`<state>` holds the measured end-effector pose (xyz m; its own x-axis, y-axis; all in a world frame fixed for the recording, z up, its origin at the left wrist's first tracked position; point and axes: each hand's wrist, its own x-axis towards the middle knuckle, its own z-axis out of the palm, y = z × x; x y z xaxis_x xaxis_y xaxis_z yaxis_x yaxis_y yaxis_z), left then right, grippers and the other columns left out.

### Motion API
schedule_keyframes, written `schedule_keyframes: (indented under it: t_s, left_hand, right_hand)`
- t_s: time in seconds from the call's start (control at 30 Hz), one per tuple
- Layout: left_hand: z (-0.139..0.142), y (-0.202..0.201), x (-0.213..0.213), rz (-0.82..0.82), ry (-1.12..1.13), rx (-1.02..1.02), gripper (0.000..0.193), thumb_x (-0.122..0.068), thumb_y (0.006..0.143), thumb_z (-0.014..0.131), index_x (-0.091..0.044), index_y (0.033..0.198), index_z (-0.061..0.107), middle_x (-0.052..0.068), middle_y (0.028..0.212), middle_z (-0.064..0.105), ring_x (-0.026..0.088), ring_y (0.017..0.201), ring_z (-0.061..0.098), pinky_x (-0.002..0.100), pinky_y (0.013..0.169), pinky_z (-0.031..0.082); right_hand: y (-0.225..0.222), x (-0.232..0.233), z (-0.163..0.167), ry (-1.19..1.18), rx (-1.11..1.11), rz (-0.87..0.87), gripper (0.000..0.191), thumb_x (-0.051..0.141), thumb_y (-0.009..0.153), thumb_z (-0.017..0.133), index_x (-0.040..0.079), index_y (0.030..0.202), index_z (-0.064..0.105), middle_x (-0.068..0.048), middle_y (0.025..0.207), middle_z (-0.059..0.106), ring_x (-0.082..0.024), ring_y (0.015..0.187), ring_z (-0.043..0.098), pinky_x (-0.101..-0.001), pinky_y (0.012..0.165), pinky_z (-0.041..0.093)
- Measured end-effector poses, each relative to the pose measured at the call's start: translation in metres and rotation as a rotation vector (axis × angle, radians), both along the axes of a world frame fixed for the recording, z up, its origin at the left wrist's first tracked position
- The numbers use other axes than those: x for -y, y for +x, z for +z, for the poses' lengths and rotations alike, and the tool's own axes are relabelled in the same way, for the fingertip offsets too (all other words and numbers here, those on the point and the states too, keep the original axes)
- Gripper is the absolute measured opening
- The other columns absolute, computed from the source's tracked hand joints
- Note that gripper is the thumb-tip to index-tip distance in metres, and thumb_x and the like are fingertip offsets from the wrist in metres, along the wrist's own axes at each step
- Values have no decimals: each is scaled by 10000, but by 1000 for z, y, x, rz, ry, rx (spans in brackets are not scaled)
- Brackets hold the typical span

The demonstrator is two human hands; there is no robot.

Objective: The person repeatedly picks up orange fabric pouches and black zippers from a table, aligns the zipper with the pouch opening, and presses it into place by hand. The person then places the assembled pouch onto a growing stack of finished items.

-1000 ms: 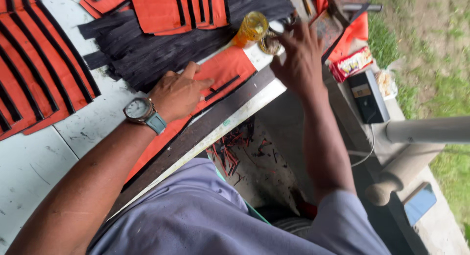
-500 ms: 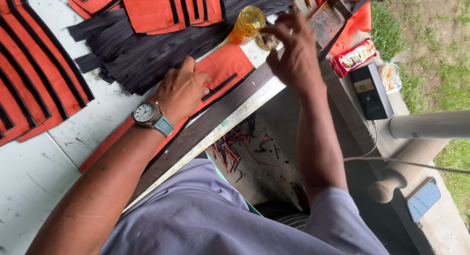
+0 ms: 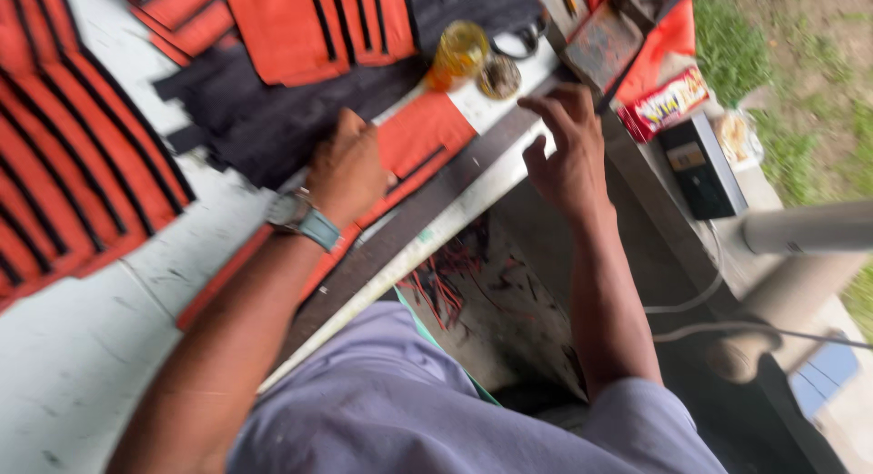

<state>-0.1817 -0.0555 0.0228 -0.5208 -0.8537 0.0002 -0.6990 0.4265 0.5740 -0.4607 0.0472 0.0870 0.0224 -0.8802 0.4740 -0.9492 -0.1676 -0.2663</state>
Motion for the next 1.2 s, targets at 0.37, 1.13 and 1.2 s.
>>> schedule_keyframes:
  t_s: [0.37, 1.13, 1.2]
  left_hand:
    - [34, 84, 11, -26, -149, -484, 320, -93, 885, 782, -24, 1156, 627, 157, 981, 731, 238, 835, 724, 381, 709, 562]
    - [-2, 77, 368, 367, -48, -1017, 139, -37, 1045, 679, -35, 1152, 589, 22, 1107, 662, 110, 959, 649, 289, 859, 570]
    - [-18, 72, 383, 490, -17, -912, 163, -63, 1007, 699, -37, 1137, 604, 45, 1119, 677, 139, 977, 676, 313, 856, 582]
  right_hand:
    - [18, 11, -49, -276, 606, -59, 656, -118, 915, 634, 53, 1524, 462, -115, 1326, 524, -123, 937, 641, -265, 831, 546]
    - [50, 61, -78, -24, 983, -230, 687, -74, 895, 624, 40, 1533, 395, -70, 1265, 495, -87, 913, 598, -219, 703, 540]
    - [49, 61, -78, -12, 983, -256, 680, -71, 890, 626, 40, 1525, 411, -71, 1257, 504, -89, 912, 597, -222, 698, 541]
